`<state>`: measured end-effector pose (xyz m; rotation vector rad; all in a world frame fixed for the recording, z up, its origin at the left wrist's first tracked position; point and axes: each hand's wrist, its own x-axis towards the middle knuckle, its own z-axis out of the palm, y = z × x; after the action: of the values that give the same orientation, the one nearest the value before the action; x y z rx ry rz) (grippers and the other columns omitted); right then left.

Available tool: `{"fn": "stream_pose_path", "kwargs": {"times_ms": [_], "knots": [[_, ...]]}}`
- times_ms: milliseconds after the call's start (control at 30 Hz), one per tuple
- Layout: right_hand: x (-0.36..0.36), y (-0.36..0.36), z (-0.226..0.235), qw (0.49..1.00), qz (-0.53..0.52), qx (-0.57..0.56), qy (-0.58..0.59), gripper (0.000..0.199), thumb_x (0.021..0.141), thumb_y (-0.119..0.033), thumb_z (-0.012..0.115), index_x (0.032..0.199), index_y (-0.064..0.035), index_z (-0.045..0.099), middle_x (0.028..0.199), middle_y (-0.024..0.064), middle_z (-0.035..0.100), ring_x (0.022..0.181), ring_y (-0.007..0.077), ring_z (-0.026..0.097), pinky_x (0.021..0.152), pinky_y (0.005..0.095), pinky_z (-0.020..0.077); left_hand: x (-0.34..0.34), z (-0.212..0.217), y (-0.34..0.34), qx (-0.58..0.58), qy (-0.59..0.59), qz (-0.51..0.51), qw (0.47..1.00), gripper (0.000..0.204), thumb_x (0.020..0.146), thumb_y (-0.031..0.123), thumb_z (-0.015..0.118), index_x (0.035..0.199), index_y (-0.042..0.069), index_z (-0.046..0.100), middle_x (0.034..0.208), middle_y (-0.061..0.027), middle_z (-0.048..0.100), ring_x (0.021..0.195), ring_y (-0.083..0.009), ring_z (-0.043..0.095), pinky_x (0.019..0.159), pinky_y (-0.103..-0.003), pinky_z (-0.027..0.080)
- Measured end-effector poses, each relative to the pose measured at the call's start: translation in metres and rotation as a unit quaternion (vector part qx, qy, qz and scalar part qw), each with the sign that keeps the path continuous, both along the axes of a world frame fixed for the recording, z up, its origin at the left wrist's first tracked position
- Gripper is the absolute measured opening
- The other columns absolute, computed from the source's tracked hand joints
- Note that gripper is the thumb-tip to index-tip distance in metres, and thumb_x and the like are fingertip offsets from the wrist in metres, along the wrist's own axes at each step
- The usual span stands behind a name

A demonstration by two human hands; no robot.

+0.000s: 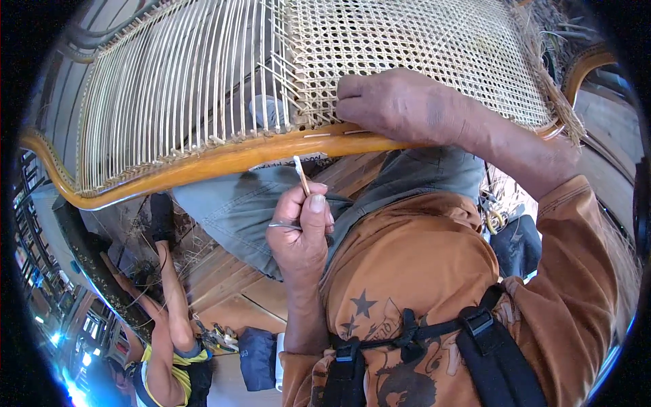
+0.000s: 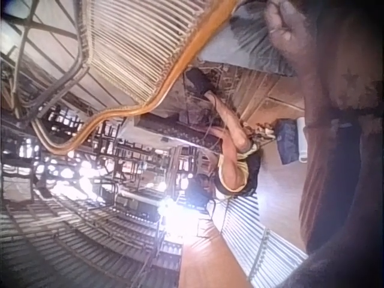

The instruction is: Repairing the seat of a rattan chair by weaving and trimming bamboo or rattan strands.

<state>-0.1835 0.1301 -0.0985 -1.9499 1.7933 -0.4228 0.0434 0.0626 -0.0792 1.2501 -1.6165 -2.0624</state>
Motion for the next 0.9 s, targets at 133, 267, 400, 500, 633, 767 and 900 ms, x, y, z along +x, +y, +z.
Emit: {"fn": "stream_pose_path", "kwargs": {"times_ms": [133,267,400,500,633,767,900], "knots": [[-0.002,0.0,-0.004,1.0,-0.009,0.01,-0.017,0.015,0.076,-0.01,0.06,0.087,-0.0041,0.053,0.089,0.0069,0.052,0.072,0.0259,0.062,0.059,0.0361,0.0522,0.001,-0.001,0.0,-0.004,-0.004,0.002,1.0,0.018,0.091,0.019,0.056,0.094,0.002,0.059,0.062,0.0004,0.048,0.054,-0.0065,0.044,0.048,-0.02,0.037],[0.0,0.0,0.003,1.0,-0.009,-0.009,-0.012,0.014,0.075,-0.01,0.06,0.086,-0.0049,0.053,0.086,0.0078,0.052,0.072,0.026,0.062,0.058,0.0363,0.052,0.001,-0.003,0.0,0.007,0.014,0.009,1.0,0.018,0.091,0.019,0.056,0.094,0.002,0.059,0.062,0.0002,0.049,0.054,-0.0066,0.044,0.048,-0.02,0.037],[0.007,-0.004,0.009,1.0,-0.004,-0.007,0.026,0.013,0.075,-0.01,0.06,0.085,-0.0046,0.053,0.084,0.0082,0.051,0.072,0.0267,0.061,0.058,0.0372,0.0517,0.002,-0.003,-0.001,-0.007,0.004,0.003,1.0,0.018,0.091,0.019,0.056,0.094,0.001,0.059,0.061,0.0003,0.048,0.053,-0.0069,0.045,0.048,-0.02,0.037],[0.01,-0.007,0.012,0.999,-0.033,0.018,0.027,0.011,0.075,-0.009,0.058,0.084,-0.0043,0.053,0.083,0.0085,0.05,0.072,0.0274,0.061,0.058,0.0379,0.0515,0.002,-0.002,-0.001,-0.005,0.006,0.007,1.0,0.018,0.09,0.019,0.056,0.094,0.001,0.059,0.061,0.0002,0.048,0.052,-0.007,0.045,0.048,-0.02,0.037],[0.005,-0.007,0.008,1.0,-0.003,0.0,0.022,0.012,0.076,-0.01,0.059,0.085,-0.0042,0.052,0.084,0.0085,0.051,0.073,0.0274,0.061,0.06,0.0371,0.0518,0.002,-0.003,-0.002,-0.001,0.011,0.005,1.0,0.018,0.09,0.018,0.056,0.094,0.001,0.059,0.061,0.0002,0.049,0.052,-0.0072,0.044,0.048,-0.021,0.037],[0.001,-0.006,0.001,1.0,0.006,-0.003,-0.03,0.017,0.076,-0.011,0.059,0.09,-0.0042,0.054,0.09,0.008,0.054,0.08,0.0265,0.061,0.064,0.0356,0.0525,0.001,-0.001,-0.001,0.004,0.006,0.01,1.0,0.018,0.091,0.018,0.056,0.095,0.001,0.059,0.061,0.0001,0.049,0.052,-0.0071,0.045,0.048,-0.021,0.037],[0.002,-0.002,-0.003,1.0,0.01,0.004,-0.004,0.02,0.076,-0.011,0.059,0.094,-0.0041,0.055,0.093,0.0087,0.055,0.086,0.0262,0.061,0.068,0.0353,0.0524,0.002,-0.001,-0.003,0.006,0.012,-0.001,1.0,0.017,0.091,0.017,0.056,0.095,0.0,0.059,0.063,0.0001,0.049,0.054,-0.0067,0.045,0.049,-0.02,0.038]]}}
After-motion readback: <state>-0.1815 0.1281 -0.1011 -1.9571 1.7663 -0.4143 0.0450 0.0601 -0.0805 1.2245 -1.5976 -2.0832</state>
